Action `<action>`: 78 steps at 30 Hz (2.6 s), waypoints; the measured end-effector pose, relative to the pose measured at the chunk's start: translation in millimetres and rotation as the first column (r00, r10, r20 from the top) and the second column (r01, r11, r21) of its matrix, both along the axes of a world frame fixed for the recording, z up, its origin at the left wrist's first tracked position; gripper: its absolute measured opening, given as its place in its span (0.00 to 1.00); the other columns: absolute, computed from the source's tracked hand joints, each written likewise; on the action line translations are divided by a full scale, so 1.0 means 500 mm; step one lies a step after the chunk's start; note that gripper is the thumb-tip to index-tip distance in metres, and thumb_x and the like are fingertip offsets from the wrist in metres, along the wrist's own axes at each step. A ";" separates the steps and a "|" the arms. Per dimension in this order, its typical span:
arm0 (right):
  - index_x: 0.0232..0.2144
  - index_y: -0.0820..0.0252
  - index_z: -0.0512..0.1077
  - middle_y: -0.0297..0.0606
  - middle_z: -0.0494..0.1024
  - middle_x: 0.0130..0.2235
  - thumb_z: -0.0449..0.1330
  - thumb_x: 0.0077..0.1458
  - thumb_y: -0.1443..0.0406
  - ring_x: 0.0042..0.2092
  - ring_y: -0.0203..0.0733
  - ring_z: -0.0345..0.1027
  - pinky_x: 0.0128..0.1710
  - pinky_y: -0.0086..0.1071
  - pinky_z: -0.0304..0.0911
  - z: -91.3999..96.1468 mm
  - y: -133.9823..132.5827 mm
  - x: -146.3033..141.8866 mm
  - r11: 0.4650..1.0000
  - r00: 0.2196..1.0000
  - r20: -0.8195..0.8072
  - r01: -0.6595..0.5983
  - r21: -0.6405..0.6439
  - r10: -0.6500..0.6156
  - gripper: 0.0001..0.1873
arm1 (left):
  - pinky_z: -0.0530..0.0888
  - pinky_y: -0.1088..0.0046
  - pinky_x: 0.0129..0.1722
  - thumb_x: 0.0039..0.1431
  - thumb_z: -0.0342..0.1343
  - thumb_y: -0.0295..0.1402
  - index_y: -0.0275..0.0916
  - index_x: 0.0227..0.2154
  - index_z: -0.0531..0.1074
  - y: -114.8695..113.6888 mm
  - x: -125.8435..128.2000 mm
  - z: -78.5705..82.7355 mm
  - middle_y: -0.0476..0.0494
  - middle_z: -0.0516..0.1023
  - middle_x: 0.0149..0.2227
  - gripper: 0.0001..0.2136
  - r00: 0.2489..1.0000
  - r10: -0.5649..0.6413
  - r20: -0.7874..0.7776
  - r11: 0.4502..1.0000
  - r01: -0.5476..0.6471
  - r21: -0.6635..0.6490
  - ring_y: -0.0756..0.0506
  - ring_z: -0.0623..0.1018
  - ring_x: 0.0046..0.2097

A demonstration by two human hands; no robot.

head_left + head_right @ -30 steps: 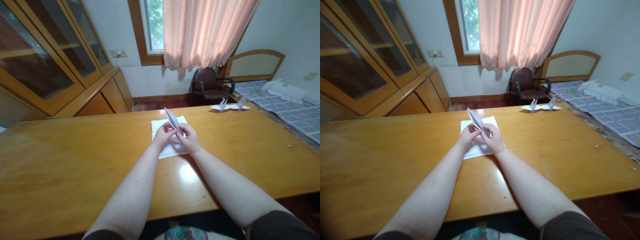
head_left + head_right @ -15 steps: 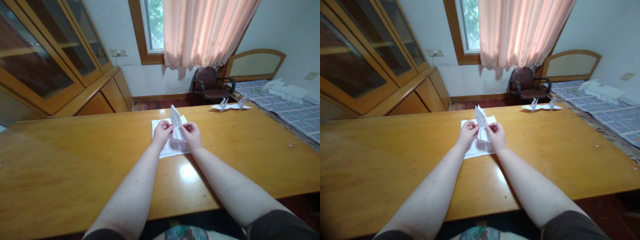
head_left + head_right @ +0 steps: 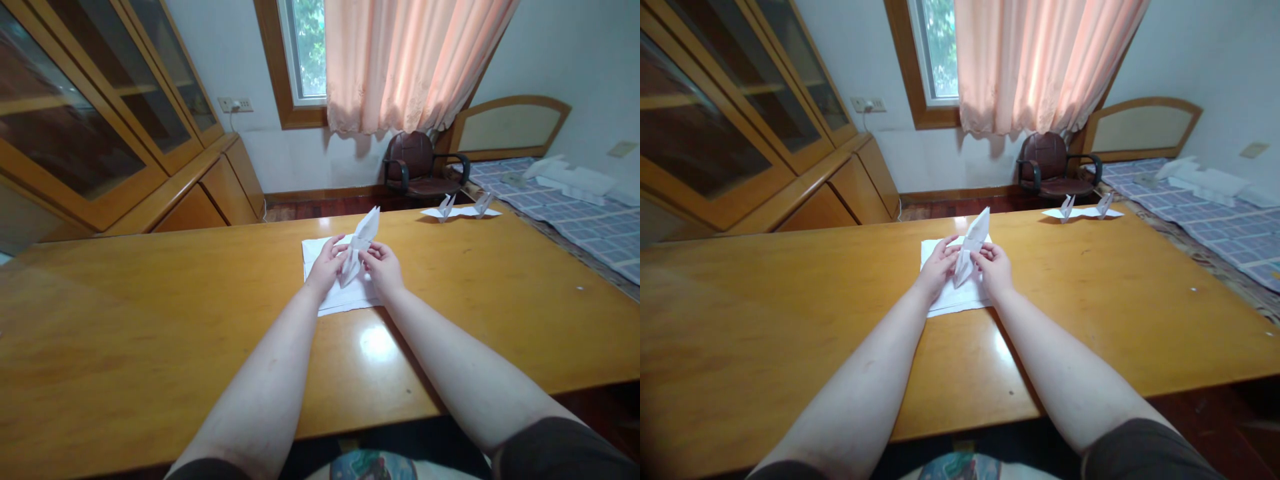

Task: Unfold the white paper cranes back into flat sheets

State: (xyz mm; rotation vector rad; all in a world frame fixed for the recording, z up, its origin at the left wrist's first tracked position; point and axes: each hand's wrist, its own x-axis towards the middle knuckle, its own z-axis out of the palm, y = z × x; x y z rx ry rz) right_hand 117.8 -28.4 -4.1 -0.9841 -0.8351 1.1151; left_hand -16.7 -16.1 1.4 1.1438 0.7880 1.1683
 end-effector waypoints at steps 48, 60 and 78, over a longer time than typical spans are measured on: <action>0.27 0.57 0.63 0.25 0.67 0.20 0.64 0.44 0.59 0.21 0.32 0.59 0.23 0.28 0.55 0.012 -0.012 -0.001 0.995 0.987 0.159 -0.036 0.092 0.021 0.13 | 0.72 0.70 0.42 0.46 0.62 0.31 0.40 0.42 0.66 0.004 0.008 -0.014 0.42 0.71 0.45 0.18 0.965 0.197 -0.175 0.957 -0.150 0.249 0.49 0.75 0.39; 0.31 0.57 0.68 0.31 0.70 0.26 0.64 0.45 0.58 0.26 0.34 0.60 0.25 0.28 0.56 0.002 -0.012 -0.006 0.990 0.941 0.328 -0.111 0.082 0.079 0.13 | 0.70 0.74 0.37 0.52 0.57 0.34 0.38 0.33 0.71 -0.003 -0.009 0.009 0.47 0.75 0.33 0.06 0.873 0.389 -0.294 0.885 -0.266 0.383 0.50 0.73 0.34; 0.27 0.58 0.69 0.31 0.69 0.24 0.60 0.50 0.57 0.26 0.35 0.60 0.27 0.30 0.56 0.005 -0.017 0.001 0.991 0.911 0.410 -0.096 0.089 0.052 0.11 | 0.69 0.73 0.34 0.48 0.60 0.41 0.36 0.30 0.74 -0.003 -0.001 0.001 0.47 0.77 0.30 0.13 0.960 0.151 -0.234 0.981 -0.116 0.155 0.48 0.74 0.32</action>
